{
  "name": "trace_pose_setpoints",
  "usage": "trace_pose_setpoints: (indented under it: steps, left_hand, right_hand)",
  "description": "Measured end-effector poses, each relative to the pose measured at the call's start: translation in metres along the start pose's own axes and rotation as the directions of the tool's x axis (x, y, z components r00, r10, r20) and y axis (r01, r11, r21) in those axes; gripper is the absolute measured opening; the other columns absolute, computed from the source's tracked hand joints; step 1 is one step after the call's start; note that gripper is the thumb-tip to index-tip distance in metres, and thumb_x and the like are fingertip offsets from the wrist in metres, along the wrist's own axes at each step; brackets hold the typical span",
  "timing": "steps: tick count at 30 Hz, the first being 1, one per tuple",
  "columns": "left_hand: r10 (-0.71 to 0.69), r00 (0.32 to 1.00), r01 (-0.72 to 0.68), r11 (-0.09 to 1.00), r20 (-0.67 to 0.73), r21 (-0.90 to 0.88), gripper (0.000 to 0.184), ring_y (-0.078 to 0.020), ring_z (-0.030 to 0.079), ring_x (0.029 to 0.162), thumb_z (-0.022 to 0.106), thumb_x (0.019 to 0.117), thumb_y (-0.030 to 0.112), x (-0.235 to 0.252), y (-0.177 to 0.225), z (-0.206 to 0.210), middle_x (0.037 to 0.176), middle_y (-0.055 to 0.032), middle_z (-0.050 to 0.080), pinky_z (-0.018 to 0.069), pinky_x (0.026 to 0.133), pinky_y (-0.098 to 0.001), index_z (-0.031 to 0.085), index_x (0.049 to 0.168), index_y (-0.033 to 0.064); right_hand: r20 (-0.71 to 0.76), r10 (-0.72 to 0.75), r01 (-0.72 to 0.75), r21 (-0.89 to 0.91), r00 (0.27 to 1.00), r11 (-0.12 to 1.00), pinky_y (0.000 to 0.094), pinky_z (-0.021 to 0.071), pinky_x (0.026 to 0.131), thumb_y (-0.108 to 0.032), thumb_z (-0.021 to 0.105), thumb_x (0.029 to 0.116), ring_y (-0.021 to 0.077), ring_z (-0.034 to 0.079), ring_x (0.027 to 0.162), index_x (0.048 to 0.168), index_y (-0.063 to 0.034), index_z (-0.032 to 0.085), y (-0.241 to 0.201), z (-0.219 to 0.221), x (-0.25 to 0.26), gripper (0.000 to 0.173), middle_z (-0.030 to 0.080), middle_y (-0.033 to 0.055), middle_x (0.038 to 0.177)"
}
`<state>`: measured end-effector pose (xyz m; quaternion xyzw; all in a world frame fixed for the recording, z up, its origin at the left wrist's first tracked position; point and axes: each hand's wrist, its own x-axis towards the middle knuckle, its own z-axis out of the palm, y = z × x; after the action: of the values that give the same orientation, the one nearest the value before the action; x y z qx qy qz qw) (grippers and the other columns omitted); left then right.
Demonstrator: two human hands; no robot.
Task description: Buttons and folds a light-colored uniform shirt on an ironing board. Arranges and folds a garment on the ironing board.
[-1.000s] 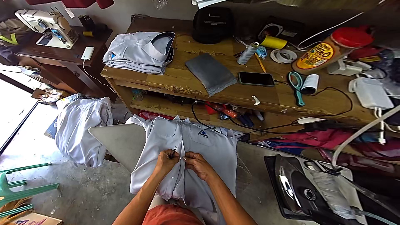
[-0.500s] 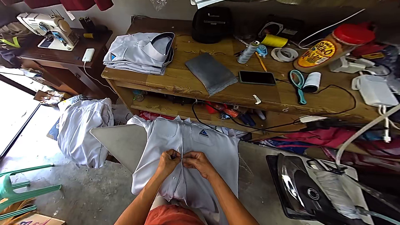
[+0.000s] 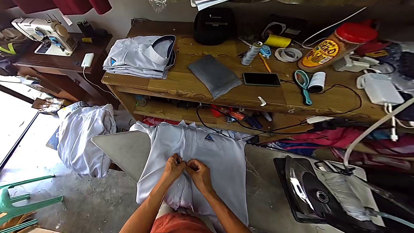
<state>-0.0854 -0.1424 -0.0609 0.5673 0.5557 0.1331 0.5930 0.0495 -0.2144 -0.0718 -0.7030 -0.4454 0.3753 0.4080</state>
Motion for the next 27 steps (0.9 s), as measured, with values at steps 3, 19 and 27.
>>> trace_pose_setpoints:
  steps: [3,19,27]
  left_hand:
    - [-0.015,1.000,0.015,1.000,0.015,-0.002,0.014,-0.0165,0.054,0.068,0.064,0.0939,0.011,0.000,-0.001,0.000,0.079,-0.0070,0.053,0.0485,0.065,-0.0346,0.056,0.097,-0.0002]
    - [0.187,0.981,-0.172,0.958,0.045,-0.228,0.012,-0.0086,0.050,0.058,0.060,0.0960,0.010,-0.002,-0.011,-0.001,0.072,-0.0008,0.051,0.0468,0.058,-0.0259,0.054,0.100,0.0004]
    - [0.218,0.972,-0.221,0.975,0.083,0.019,0.019,-0.0136,0.054,0.070,0.061,0.0997,0.017,0.004,0.003,-0.012,0.081,-0.0063,0.056,0.0493,0.070,-0.0323,0.059,0.102,-0.0019]
  right_hand:
    - [-0.026,-0.060,0.061,0.059,0.998,0.996,0.0245,0.0573,0.066,-0.010,0.072,0.0848,0.0067,0.067,0.068,0.090,-0.0037,0.073,0.007,0.004,-0.005,0.009,0.071,0.0029,0.078]
    - [0.333,0.111,-0.237,0.366,0.936,0.900,0.0249,0.0561,0.065,-0.009,0.060,0.1001,0.0081,0.065,0.065,0.087,-0.0033,0.069,0.007,-0.018,0.018,0.017,0.068,0.0004,0.073]
    - [0.337,0.014,-0.160,0.411,0.941,0.897,0.0214,0.0516,0.062,-0.007,0.053,0.1017,0.0050,0.060,0.064,0.087,-0.0059,0.066,0.003,-0.022,0.023,0.020,0.067,-0.0018,0.077]
